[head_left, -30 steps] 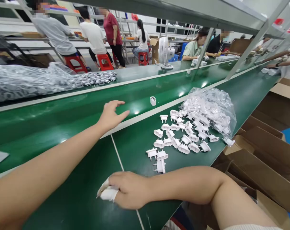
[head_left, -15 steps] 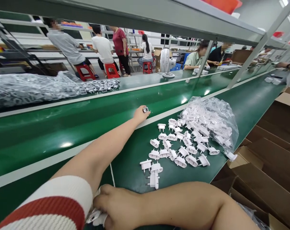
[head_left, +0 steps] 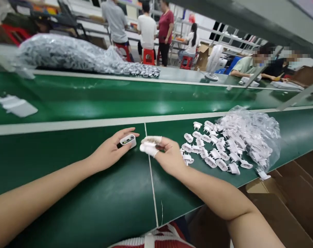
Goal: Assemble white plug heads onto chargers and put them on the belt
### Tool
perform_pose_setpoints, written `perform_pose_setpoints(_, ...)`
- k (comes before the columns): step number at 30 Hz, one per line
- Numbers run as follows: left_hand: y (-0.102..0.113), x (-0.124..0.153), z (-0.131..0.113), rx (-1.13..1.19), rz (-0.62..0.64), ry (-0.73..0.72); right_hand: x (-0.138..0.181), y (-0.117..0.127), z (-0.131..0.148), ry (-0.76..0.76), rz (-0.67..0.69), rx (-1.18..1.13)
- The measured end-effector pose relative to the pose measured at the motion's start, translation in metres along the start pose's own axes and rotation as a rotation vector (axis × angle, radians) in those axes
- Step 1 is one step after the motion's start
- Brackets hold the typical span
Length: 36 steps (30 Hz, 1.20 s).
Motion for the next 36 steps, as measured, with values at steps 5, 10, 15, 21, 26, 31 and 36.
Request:
perform_pose_setpoints(5,-0.012,0.056,-0.009,0.041,0.091,-0.024,-0.004,-0.008,-0.002,-0.172,-0.038,-0.165)
perform_pose_setpoints(10,-0.016,0.064,-0.012,0.06,-0.015,-0.087,0.001,-0.011,-0.009,-0.17,-0.016,-0.057)
perform_pose_setpoints(15,-0.019,0.058,-0.013,0.064,-0.005,-0.148,0.005,-0.015,0.0,0.1,0.032,0.304)
perform_pose_setpoints(21,-0.018,0.053,-0.016,0.104,0.014,-0.138,0.016,-0.023,0.007,0.428,0.234,0.697)
perform_pose_setpoints(26,-0.018,0.052,-0.015,0.134,0.011,-0.125,0.019,-0.026,0.006,0.501,0.286,0.871)
perform_pose_setpoints(31,-0.019,0.05,-0.015,0.142,0.027,-0.107,0.018,-0.03,0.01,0.531,0.331,0.924)
perform_pose_setpoints(36,-0.017,0.051,-0.017,0.14,0.002,-0.106,0.018,-0.034,0.013,0.559,0.313,1.045)
Point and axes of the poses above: each hand's wrist, its own x-axis away from the middle knuckle, its own y-axis out of the back of the hand, z = x × y, the point moved 3 cm from there along -x, towards the middle knuckle, and after that the axes turned 9 degrees about -x, right-handed, at the moved point
